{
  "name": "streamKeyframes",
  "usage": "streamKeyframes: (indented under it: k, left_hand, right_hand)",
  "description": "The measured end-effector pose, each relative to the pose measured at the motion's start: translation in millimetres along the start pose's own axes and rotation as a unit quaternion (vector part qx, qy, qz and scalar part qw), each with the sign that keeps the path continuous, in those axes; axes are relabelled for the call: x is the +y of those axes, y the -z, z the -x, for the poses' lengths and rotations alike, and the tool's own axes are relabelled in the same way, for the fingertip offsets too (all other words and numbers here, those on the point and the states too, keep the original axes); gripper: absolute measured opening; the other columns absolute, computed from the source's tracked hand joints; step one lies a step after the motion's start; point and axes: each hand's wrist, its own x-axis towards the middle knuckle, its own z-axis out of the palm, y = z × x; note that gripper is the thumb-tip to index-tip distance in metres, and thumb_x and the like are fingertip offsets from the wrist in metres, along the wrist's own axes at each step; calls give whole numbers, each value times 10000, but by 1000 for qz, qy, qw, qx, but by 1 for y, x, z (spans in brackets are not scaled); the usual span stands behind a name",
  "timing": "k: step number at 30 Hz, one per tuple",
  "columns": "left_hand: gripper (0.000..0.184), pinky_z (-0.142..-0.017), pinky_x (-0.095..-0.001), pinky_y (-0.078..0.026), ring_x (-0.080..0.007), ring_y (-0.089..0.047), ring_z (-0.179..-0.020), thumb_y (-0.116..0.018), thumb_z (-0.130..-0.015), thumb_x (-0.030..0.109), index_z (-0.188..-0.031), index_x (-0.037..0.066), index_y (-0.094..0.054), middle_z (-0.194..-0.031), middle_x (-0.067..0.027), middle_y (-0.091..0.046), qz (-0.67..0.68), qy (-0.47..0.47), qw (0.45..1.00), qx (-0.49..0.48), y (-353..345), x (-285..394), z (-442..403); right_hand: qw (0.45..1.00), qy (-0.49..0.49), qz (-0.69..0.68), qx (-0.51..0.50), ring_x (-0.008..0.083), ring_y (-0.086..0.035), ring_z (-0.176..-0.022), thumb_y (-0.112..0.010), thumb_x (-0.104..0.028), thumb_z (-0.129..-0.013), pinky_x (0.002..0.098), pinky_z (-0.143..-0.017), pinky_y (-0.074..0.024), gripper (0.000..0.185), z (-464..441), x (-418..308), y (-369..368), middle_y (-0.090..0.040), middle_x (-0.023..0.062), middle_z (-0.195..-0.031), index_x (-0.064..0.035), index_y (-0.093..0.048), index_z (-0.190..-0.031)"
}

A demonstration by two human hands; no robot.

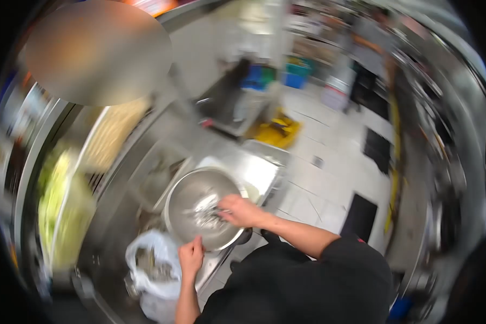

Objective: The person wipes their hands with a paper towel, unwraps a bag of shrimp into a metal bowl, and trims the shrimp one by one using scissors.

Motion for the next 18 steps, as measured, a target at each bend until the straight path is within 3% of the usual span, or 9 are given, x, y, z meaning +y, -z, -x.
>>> streamKeyframes:
  k: [2, 3, 4, 5, 6, 9, 11, 14, 18]
  left_hand:
    - [242, -563, -329, -500, -155, -602, -558, -594, -1001, 190, -1019, -4, -737, -614, -96, -647, 2, -17, 996, -93, -21, 12, -15]
    - [303, -602, -315, -528, -181, -639, -686, -621, -967, 109, -1255, 24, -584, -843, -125, -676, 117, -52, 987, -93, -43, 26, -14]
    - [600, -640, -300, -556, -206, -676, -814, -647, -932, 28, -1492, 52, -432, -1072, -153, -705, 234, -72, 966, -87, -63, 39, -12]
    - [997, -723, -310, -593, -272, -631, -1095, -670, -853, -100, -1615, 132, -69, -1430, -181, -489, 176, -126, 965, -149, -64, 62, -19]
    - [954, -737, -301, -598, -287, -550, -1245, -684, -833, -104, -1603, 115, -166, -1535, -184, -341, 152, -183, 957, -168, -77, 79, -20]
    - [804, -708, -295, -598, -251, -642, -1096, -674, -844, -110, -1540, 73, -317, -1390, -181, -527, 118, -228, 948, -187, -125, 121, -33]
    - [425, -670, -283, -591, -205, -701, -868, -672, -900, -35, -1311, -14, -566, -1082, -147, -696, 170, -113, 937, -285, -168, 133, -57]
    - [207, -625, -277, -572, -159, -685, -681, -638, -985, 134, -1041, -60, -678, -795, -107, -709, 98, -39, 944, -314, -250, 168, -77]
    - [460, -727, -357, -575, -226, -728, -781, -594, -999, 408, -1039, -33, -716, -935, -174, -746, -13, 32, 918, -395, -371, 141, -120]
  right_hand:
    - [998, -20, -8, 63, 362, -612, -985, -684, -169, -919, 426, -857, -501, 221, 15, -8, 29, -639, 171, -1026, -7, -647, -1064]
    - [991, -54, -23, 123, 360, -612, -996, -684, -168, -915, 418, -859, -502, 220, 29, -7, 38, -643, 161, -1021, -8, -649, -1062]
    - [980, -78, -43, 175, 359, -613, -1006, -684, -166, -911, 411, -860, -502, 219, 45, -3, 48, -647, 151, -1017, -9, -651, -1061]
    - [961, -125, -79, 234, 374, -627, -946, -670, -180, -927, 418, -819, -513, 225, 53, -10, 62, -657, 156, -973, 0, -647, -1061]
    - [957, -132, -72, 247, 374, -627, -946, -670, -180, -927, 418, -819, -513, 225, 74, 6, 70, -657, 156, -973, 0, -647, -1061]
    - [927, -334, -25, 170, 395, -653, -901, -625, -273, -958, 447, -790, -525, 279, 160, 72, 96, -689, 195, -956, -11, -667, -1043]
    - [900, -432, -9, 50, 410, -664, -928, -598, -320, -961, 481, -803, -527, 320, 224, 115, 118, -700, 219, -979, -17, -680, -1025]
    - [862, -499, 52, -72, 408, -667, -962, -623, -371, -951, 492, -823, -531, 367, 314, 173, 134, -714, 207, -965, -26, -681, -1063]
    - [849, -502, 52, -160, 409, -669, -985, -625, -370, -950, 500, -836, -530, 377, 343, 188, 200, -718, 211, -987, -27, -670, -1102]
